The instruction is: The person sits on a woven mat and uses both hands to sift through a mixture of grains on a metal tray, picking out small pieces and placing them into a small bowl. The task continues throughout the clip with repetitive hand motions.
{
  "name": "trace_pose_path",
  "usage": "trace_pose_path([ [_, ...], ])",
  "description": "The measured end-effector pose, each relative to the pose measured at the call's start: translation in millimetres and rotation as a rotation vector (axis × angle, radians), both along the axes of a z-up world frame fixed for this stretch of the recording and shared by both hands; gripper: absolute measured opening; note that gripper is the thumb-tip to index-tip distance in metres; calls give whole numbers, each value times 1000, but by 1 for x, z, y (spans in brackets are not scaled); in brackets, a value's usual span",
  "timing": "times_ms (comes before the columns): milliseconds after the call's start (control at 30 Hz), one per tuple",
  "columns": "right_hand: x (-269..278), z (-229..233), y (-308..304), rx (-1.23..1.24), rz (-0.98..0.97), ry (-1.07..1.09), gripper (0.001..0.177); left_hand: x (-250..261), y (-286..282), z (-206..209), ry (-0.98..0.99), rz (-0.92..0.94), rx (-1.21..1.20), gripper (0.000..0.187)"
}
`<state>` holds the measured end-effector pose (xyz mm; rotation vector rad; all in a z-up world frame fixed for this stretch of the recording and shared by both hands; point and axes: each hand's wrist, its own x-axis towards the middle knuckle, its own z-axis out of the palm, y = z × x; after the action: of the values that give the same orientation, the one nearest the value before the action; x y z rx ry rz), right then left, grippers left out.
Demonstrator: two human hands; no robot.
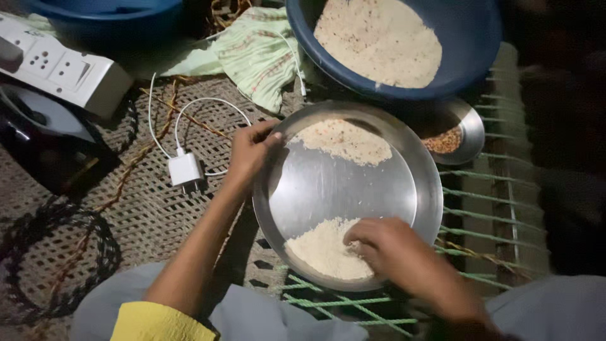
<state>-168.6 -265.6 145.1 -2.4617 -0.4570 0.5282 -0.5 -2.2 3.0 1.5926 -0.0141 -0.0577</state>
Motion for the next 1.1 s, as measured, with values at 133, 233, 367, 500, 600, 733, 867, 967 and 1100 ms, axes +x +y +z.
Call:
trace_pose_path([
  [133,7,18,-7,-140,-167,380,27,1,0,3,-68,-16,-1,31],
  [233,6,18,-9,-226,-126,424,31,-3,-1,-1,-4,-26,-61,32],
  [367,8,3,-13,-262,-85,459,37,3,1,0,-88,-23,-2,33],
  [500,5,-8,-21,115,47,455,42,-1,3,-3,-78,-54,4,31],
  [600,13,-6,-22,76,-181,263,36,0,4,-4,-32,-43,-36,31],
  [733,46,-9,-10,-73,-259,-198,36,6,3,-12,-20,-12,-3,20],
  [867,72,-20,-2,-129,-104,-399,50,2,-4,-20,-36,22,79,7],
  [967,78,-41,9,-179,5,-505,62,11,-5,-21,-89,35,73,12],
  [1100,72,-67,12,-112,12,-543,49,1,-12,-22,13,56,8,16],
])
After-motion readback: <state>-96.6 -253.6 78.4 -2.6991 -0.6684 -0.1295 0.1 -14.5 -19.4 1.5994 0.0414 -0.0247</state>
